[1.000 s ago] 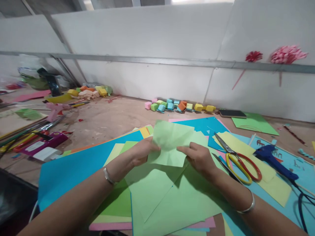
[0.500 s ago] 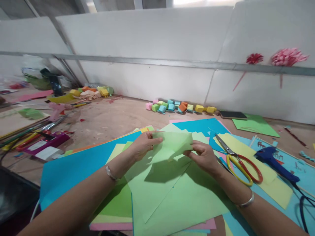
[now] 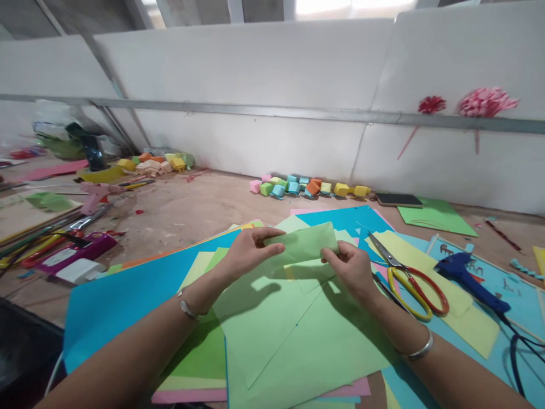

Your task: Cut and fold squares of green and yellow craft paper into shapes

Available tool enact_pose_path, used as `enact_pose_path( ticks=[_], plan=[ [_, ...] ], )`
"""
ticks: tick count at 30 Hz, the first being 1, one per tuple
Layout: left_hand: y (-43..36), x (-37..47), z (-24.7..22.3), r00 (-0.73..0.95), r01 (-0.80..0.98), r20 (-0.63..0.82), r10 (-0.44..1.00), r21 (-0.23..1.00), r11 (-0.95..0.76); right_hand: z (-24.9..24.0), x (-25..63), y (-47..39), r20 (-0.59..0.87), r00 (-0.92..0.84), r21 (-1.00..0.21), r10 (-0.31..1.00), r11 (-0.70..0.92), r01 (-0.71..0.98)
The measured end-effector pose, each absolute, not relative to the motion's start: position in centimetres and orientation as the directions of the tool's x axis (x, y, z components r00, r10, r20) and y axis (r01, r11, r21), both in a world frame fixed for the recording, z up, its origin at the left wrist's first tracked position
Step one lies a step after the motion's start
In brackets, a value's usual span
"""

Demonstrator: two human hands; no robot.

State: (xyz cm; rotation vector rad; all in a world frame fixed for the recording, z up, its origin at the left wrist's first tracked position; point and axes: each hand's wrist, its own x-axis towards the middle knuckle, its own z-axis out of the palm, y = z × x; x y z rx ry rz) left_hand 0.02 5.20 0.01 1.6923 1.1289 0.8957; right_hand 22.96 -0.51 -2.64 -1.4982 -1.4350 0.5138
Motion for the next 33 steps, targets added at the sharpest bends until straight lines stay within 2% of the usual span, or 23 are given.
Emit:
enact_pose_path(
  ticks=[4, 8, 12, 18, 23, 33],
  plan=[
    [5.5, 0.3, -0.6, 0.223, 0.379, 0.121, 0.967, 0.903, -0.201, -3.2, 23.0, -0.2, 0.297, 0.158, -0.883, 0.942, 0.208, 0.421],
    [5.3, 0.4, -0.5, 0.244, 0.389, 0.214, 0.946, 0.872, -0.298, -3.2, 23.0, 0.0, 0.328, 0.187, -0.921, 0.926, 0.269, 0.282],
    [4.7, 0.5, -0.1, 0.314, 0.415, 0.27, 0.91, 0.823, -0.387, -2.4, 23.3, -0.1, 0.362, 0.234, -0.902, 0.903, 0.276, 0.332],
    [4.5, 0.5, 0.0, 0.335, 0.393, 0.252, 0.908, 0.838, -0.378, -1.9, 23.6, -0.5, 0.453, 0.235, -0.843, 0.86, 0.327, 0.427],
    [4.6, 0.4, 0.2, 0.375, 0.339, 0.249, 0.893, 0.86, -0.382, -2.2, 23.5, -0.4, 0.437, 0.24, -0.854, 0.867, 0.317, 0.412],
    [4.7, 0.4, 0.3, 0.388, 0.383, 0.229, 0.893, 0.841, -0.382, -2.0, 23.3, -0.4, 0.449, 0.228, -0.843, 0.864, 0.325, 0.428]
  ],
)
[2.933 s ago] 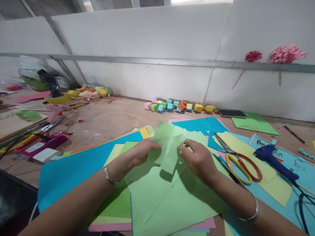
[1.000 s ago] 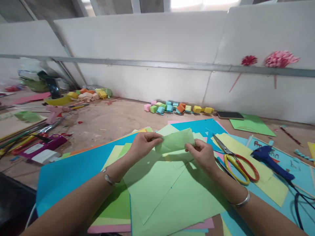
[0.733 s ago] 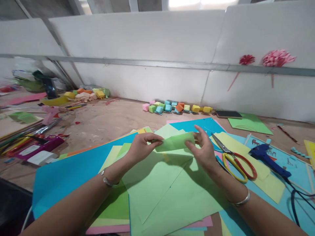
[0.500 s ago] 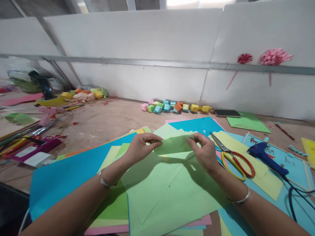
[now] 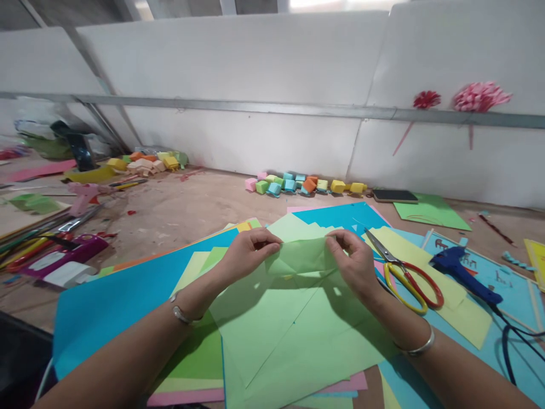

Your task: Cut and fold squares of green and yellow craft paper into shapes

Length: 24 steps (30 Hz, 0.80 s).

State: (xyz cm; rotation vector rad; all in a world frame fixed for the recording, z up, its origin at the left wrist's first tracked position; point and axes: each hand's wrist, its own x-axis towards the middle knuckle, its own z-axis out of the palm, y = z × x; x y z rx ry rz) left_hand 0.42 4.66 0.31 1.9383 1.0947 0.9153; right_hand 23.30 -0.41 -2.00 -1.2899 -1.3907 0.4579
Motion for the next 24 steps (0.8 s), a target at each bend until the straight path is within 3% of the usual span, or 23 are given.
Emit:
enact_pose_path(
  ticks=[9, 13, 24],
  plan=[
    [5.3, 0.1, -0.6, 0.431, 0.512, 0.052, 0.901, 0.808, -0.291, -2.5, 23.6, 0.0, 0.396, 0.134, -0.729, 0.908, 0.222, 0.648],
    [5.9, 0.0, -1.2, 0.43, 0.548, 0.052, 0.901, 0.778, -0.306, -3.2, 23.5, 0.1, 0.402, 0.04, -0.639, 0.915, 0.249, 0.728],
    [6.1, 0.1, -1.5, 0.453, 0.574, 0.083, 0.887, 0.735, -0.362, -3.7, 23.2, -0.4, 0.431, -0.049, -0.571, 0.901, 0.314, 0.759]
  ],
)
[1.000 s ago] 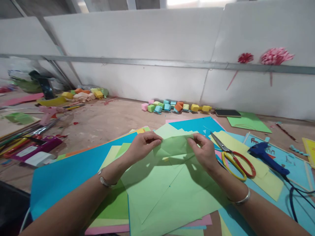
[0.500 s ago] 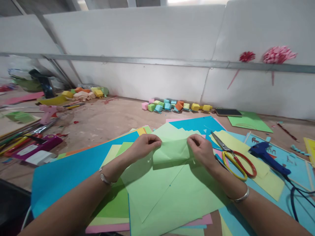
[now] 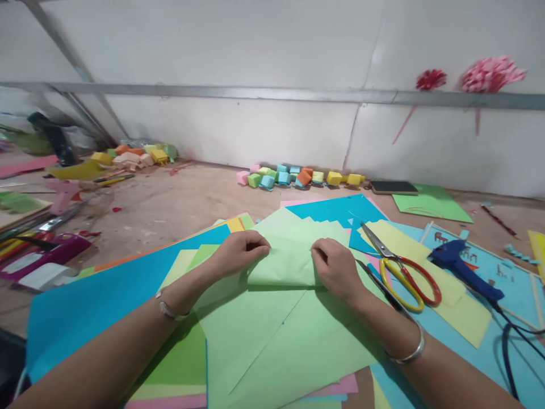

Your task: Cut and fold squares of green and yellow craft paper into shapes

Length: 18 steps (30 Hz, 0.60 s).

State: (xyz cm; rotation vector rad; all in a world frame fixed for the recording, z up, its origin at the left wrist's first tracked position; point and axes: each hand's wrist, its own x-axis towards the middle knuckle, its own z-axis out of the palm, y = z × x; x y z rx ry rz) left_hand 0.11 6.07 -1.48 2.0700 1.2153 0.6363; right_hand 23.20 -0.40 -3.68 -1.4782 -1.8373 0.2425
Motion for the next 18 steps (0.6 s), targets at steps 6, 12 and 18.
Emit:
enact_pose_path(
  ticks=[6, 12, 18],
  plan=[
    [6.38, -0.14, -1.61, 0.469, 0.579, 0.051, 0.882, 0.736, -0.35, -3.66, 23.18, -0.45, 0.375, -0.03, -0.599, 0.927, 0.267, 0.755],
    [6.29, -0.19, -1.59, 0.469, 0.607, -0.044, 0.882, 0.742, -0.286, -3.86, 23.08, -0.45, 0.36, -0.055, -0.544, 0.931, 0.258, 0.799],
    [6.03, -0.25, -1.15, 0.472, 0.686, -0.185, 0.862, 0.691, -0.227, -4.48, 22.97, -0.16, 0.341, -0.117, -0.397, 0.933, 0.255, 0.882]
  ],
)
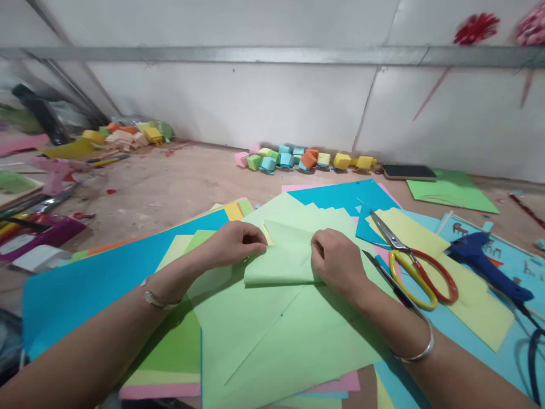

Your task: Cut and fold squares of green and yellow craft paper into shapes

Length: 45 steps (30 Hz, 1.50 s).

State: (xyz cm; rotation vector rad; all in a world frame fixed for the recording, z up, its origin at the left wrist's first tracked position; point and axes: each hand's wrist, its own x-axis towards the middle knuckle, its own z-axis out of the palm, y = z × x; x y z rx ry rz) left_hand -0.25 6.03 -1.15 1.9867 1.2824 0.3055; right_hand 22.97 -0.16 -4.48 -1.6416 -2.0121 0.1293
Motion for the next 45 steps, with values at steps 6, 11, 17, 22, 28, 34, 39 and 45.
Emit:
enact_pose_path(
  ticks=[6, 11, 17, 22, 28, 34, 39, 45],
  plan=[
    [5.7, 0.0, -1.1, 0.498, 0.74, -0.14, 0.856, 0.583, -0.335, -4.6, 22.8, -0.2, 0.27, -0.148, -0.281, 0.951, 0.225, 0.933],
    [5.6, -0.1, -1.2, 0.546, 0.762, -0.102, 0.832, 0.473, -0.442, -4.5, 22.6, -0.3, 0.247, -0.168, -0.23, 0.954, 0.226, 0.947],
    [5.2, 0.2, -1.5, 0.579, 0.762, -0.023, 0.815, 0.372, -0.531, -4.6, 22.2, -0.1, 0.245, -0.165, -0.198, 0.955, 0.216, 0.956],
    [4.7, 0.4, -2.0, 0.761, 0.576, 0.08, 0.644, 0.374, -0.727, -4.4, 21.9, -0.1, 0.212, -0.148, -0.174, 0.966, 0.186, 0.967],
    [4.5, 1.2, -1.1, 0.795, 0.568, -0.032, 0.605, 0.387, -0.726, -4.1, 21.7, -0.1, 0.174, -0.131, -0.147, 0.976, 0.158, 0.977],
    [4.4, 4.2, -0.6, 0.603, 0.794, -0.175, 0.778, 0.232, -0.563, -3.8, 21.8, -0.4, 0.156, -0.144, -0.122, 0.977, 0.164, 0.979],
    [4.3, 5.4, -1.2, 0.531, 0.844, -0.159, 0.833, 0.187, -0.502, -3.9, 22.1, -0.5, 0.154, -0.159, -0.138, 0.975, 0.18, 0.974],
    [3.9, 4.5, -0.9, 0.558, 0.825, -0.186, 0.809, 0.227, -0.517, -3.4, 22.0, -0.5, 0.098, -0.079, -0.189, 0.992, 0.096, 0.977]
  ],
)
